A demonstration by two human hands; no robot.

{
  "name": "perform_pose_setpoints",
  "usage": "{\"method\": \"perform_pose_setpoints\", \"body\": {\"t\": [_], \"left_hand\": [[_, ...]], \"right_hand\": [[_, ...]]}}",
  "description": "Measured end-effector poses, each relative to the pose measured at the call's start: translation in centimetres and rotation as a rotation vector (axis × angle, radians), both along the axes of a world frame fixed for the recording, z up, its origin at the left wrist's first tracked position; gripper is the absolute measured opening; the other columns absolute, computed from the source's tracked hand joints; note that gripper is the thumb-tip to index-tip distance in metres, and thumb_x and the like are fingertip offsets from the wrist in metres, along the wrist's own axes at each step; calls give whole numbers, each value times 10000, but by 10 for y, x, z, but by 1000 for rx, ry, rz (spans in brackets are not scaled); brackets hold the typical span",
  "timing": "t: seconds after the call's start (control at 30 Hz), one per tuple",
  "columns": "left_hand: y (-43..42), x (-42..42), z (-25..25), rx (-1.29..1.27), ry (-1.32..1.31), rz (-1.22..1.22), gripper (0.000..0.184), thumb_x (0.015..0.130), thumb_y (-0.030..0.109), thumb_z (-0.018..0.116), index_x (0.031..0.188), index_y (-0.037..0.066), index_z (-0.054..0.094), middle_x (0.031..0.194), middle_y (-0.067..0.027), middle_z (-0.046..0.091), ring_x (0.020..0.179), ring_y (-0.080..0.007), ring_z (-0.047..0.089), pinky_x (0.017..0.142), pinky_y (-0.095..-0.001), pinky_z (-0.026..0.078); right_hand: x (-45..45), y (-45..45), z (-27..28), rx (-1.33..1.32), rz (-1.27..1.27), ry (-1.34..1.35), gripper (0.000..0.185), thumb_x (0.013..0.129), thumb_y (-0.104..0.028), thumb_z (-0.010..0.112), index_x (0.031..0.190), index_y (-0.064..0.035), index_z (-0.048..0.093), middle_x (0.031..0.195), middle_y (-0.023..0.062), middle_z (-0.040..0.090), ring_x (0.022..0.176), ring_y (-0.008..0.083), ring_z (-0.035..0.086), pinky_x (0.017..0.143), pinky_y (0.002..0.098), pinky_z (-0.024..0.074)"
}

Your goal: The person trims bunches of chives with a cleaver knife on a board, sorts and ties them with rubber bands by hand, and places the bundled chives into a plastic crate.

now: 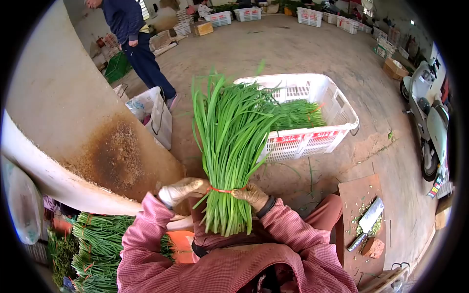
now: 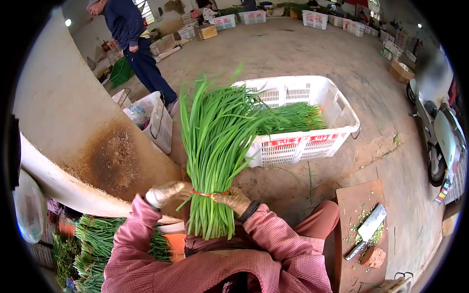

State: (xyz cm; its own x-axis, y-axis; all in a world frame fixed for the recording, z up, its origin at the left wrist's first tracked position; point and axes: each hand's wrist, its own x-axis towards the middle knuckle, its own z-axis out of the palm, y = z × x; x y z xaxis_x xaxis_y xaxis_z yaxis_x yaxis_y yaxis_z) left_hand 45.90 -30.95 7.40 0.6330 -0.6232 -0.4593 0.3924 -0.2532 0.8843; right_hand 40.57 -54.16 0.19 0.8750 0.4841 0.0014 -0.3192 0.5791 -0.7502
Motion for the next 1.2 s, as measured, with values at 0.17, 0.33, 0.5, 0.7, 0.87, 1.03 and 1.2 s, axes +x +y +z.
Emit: {"method": "perform_pose_setpoints", "body": {"t": [0.17,0.33,0.5,0.7,0.87,1.03,1.2], "left_hand": [[4,39,-1,-565,469,241,548,736,402,640,1124,40,505,1115,-115,544,983,-242,539,861,-428,433],[1,11,19,-100,24,449,441,735,191,656,1107,3,514,967,-108,610,810,-205,611,728,-320,509],[-13,-59,-24,151,-159,408,453,688,119,727,1077,-5,531,952,-101,615,804,-172,591,742,-282,470],[-12,-81,-51,-242,124,707,338,708,78,695,1008,17,554,897,-99,614,773,-183,596,691,-310,500],[-19,-90,-31,-261,117,750,274,733,98,657,981,16,578,871,-86,625,743,-195,604,685,-312,506],[-23,-90,-40,-317,101,760,282,709,79,689,969,40,587,856,-65,626,727,-174,599,673,-294,504],[-31,-87,-40,-309,133,735,276,735,48,659,994,33,565,885,-76,622,753,-176,599,669,-288,510]], "right_hand": [[-5,59,0,-2,133,-119,410,734,-202,692,1095,-84,539,1051,16,571,979,124,520,809,263,427],[7,55,11,319,54,282,631,701,-310,710,1200,-64,413,1156,68,503,1072,210,469,881,340,418],[17,26,-21,330,-208,757,478,728,-288,672,1109,-57,496,1062,108,557,958,261,540,835,414,453],[4,-67,-153,236,-433,564,224,731,-191,642,888,-48,568,798,105,613,735,264,591,662,424,509],[-3,-169,-180,291,-644,536,160,778,-197,630,870,-90,556,758,72,593,703,239,582,604,404,486],[-13,-159,-67,-482,-1464,-56,168,768,-156,648,917,-81,625,976,75,563,874,227,541,750,362,451],[-47,-44,55,-1183,-731,-1043,271,615,-128,712,874,-93,641,1036,56,543,972,237,488,867,357,400]]}}
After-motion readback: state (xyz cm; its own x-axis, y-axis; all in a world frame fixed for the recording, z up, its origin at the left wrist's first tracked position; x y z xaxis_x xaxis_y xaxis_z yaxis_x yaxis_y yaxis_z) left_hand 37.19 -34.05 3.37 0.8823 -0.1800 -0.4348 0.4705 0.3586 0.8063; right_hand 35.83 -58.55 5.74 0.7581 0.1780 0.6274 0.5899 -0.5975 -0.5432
